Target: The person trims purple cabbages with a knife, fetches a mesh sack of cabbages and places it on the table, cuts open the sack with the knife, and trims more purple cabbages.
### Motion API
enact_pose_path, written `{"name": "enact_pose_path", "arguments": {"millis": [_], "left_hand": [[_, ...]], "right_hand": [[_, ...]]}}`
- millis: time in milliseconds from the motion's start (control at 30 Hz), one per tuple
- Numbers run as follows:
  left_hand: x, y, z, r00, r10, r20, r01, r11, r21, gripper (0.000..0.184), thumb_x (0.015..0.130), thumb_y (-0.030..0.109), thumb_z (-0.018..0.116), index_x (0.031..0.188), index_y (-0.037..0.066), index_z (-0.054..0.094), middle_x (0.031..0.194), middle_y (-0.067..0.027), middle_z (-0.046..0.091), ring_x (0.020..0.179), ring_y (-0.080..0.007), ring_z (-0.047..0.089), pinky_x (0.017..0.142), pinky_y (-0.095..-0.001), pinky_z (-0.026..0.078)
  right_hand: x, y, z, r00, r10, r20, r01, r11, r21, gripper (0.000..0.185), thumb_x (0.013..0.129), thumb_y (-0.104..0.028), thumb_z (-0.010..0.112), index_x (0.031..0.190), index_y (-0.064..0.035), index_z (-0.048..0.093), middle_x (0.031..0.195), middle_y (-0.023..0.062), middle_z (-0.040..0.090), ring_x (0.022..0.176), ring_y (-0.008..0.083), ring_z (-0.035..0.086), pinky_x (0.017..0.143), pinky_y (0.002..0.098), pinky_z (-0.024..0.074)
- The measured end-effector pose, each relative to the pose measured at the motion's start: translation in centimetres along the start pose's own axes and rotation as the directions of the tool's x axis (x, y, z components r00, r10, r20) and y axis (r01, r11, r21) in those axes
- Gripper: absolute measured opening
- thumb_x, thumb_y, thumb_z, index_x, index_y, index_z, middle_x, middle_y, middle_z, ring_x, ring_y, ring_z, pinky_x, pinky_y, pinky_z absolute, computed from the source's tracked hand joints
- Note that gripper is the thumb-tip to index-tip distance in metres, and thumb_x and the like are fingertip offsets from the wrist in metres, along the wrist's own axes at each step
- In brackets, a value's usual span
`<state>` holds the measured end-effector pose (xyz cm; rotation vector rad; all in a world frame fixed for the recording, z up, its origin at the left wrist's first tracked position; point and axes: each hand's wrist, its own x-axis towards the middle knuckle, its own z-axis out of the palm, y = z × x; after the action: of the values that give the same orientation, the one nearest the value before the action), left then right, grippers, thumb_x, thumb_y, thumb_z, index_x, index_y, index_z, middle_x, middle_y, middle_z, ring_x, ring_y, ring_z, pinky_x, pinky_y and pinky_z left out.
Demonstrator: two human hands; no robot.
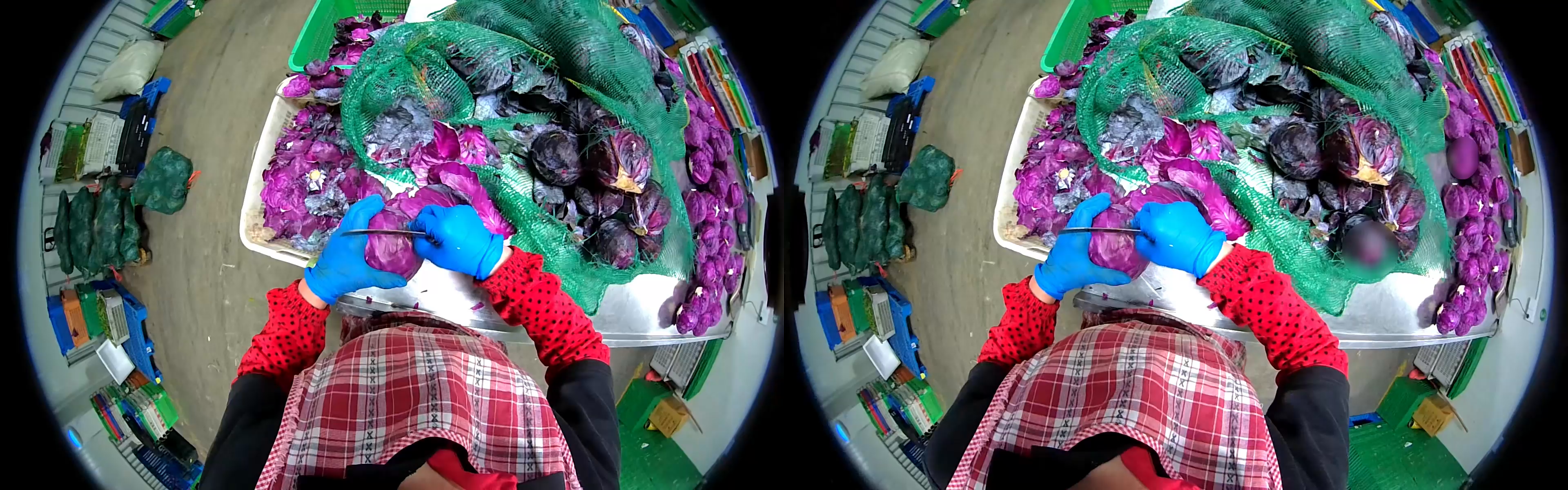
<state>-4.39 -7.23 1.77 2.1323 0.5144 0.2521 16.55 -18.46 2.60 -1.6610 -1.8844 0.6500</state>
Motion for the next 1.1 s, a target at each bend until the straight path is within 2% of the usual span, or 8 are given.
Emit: {"name": "enact_pose_path", "arguments": {"millis": [167,333,567,633,700,767,900,1100], "left_hand": [[-0.4,0.6,-0.5,0.999,0.025,0.022,-0.027,0.996,0.086,0.122,0.049,0.049,0.091,0.144,0.002,0.031,0.144,-0.0193,0.037,0.135,-0.0356,0.036,0.112,-0.0436,0.031],[-0.7,1.1,0.2,0.999,0.050,-0.012,-0.049,0.993,0.110,0.119,0.048,0.049,0.091,0.141,0.002,0.034,0.138,-0.0193,0.043,0.128,-0.0369,0.043,0.109,-0.0437,0.034],[-1.1,2.9,0.6,0.991,0.042,-0.125,-0.007,0.964,0.265,0.116,0.050,0.051,0.089,0.138,-0.001,0.034,0.135,-0.0250,0.042,0.127,-0.0417,0.042,0.106,-0.0472,0.036],[-1.8,2.2,0.9,0.978,-0.135,-0.157,0.152,0.983,0.106,0.117,0.052,0.050,0.090,0.140,-0.002,0.033,0.136,-0.0255,0.041,0.129,-0.0417,0.041,0.107,-0.0483,0.036],[-2.7,1.1,1.0,0.893,-0.419,-0.163,0.359,0.883,-0.301,0.118,0.053,0.045,0.091,0.143,0.000,0.030,0.140,-0.0229,0.039,0.132,-0.0384,0.039,0.110,-0.0459,0.033],[-2.5,1.4,0.8,0.901,-0.396,-0.179,0.328,0.889,-0.319,0.112,0.056,0.040,0.090,0.143,0.002,0.032,0.141,-0.0226,0.039,0.132,-0.0398,0.039,0.109,-0.0467,0.034],[-3.1,2.7,0.2,0.950,0.249,-0.187,-0.090,0.795,0.599,0.102,0.060,0.036,0.088,0.142,0.004,0.036,0.143,-0.0232,0.037,0.131,-0.0410,0.039,0.107,-0.0480,0.035],[-3.3,0.4,2.3,0.942,-0.187,-0.279,0.118,0.962,-0.245,0.111,0.059,0.033,0.090,0.145,0.000,0.028,0.142,-0.0224,0.037,0.128,-0.0367,0.042,0.108,-0.0463,0.034]], "right_hand": [[0.5,4.1,1.1,0.907,0.314,-0.280,-0.335,0.942,-0.031,0.018,0.079,-0.025,0.063,0.086,-0.0076,0.065,0.081,0.0167,0.064,0.070,0.0364,0.064,0.061,0.0481,0.0509],[0.5,-1.6,-0.1,0.972,0.196,-0.131,-0.185,0.978,0.094,0.044,0.075,-0.048,0.068,0.085,-0.0056,0.066,0.078,0.0187,0.065,0.071,0.0378,0.064,0.062,0.0479,0.0506],[-2.3,3.3,3.1,0.929,0.370,0.028,-0.371,0.928,0.039,0.031,0.077,-0.035,0.066,0.077,-0.0039,0.065,0.067,0.0186,0.062,0.065,0.0383,0.063,0.059,0.0476,0.0506],[-3.7,3.6,4.7,0.812,0.583,-0.033,-0.522,0.751,0.404,0.028,0.080,-0.030,0.067,0.077,-0.0028,0.065,0.065,0.0174,0.061,0.058,0.0328,0.062,0.056,0.0439,0.0499],[-2.4,0.0,1.9,0.666,0.645,0.374,-0.650,0.257,0.715,0.029,0.088,-0.030,0.069,0.093,-0.0012,0.067,0.065,0.0050,0.063,0.055,0.0142,0.055,0.054,0.0332,0.0469],[-1.3,-0.9,3.8,0.765,0.629,0.138,-0.483,0.419,0.769,0.033,0.088,-0.030,0.071,0.105,-0.0024,0.067,0.074,0.0016,0.066,0.060,0.0096,0.058,0.054,0.0279,0.0473],[-1.4,-0.6,4.0,0.812,0.583,0.032,-0.350,0.441,0.826,0.041,0.086,-0.027,0.073,0.119,-0.0038,0.064,0.094,0.0082,0.072,0.078,0.0131,0.065,0.074,0.0287,0.0527],[-4.7,0.8,8.4,0.798,0.596,-0.090,-0.375,0.607,0.701,0.035,0.090,-0.022,0.068,0.120,-0.0047,0.063,0.081,0.0050,0.067,0.070,0.0114,0.059,0.067,0.0295,0.0496]]}}
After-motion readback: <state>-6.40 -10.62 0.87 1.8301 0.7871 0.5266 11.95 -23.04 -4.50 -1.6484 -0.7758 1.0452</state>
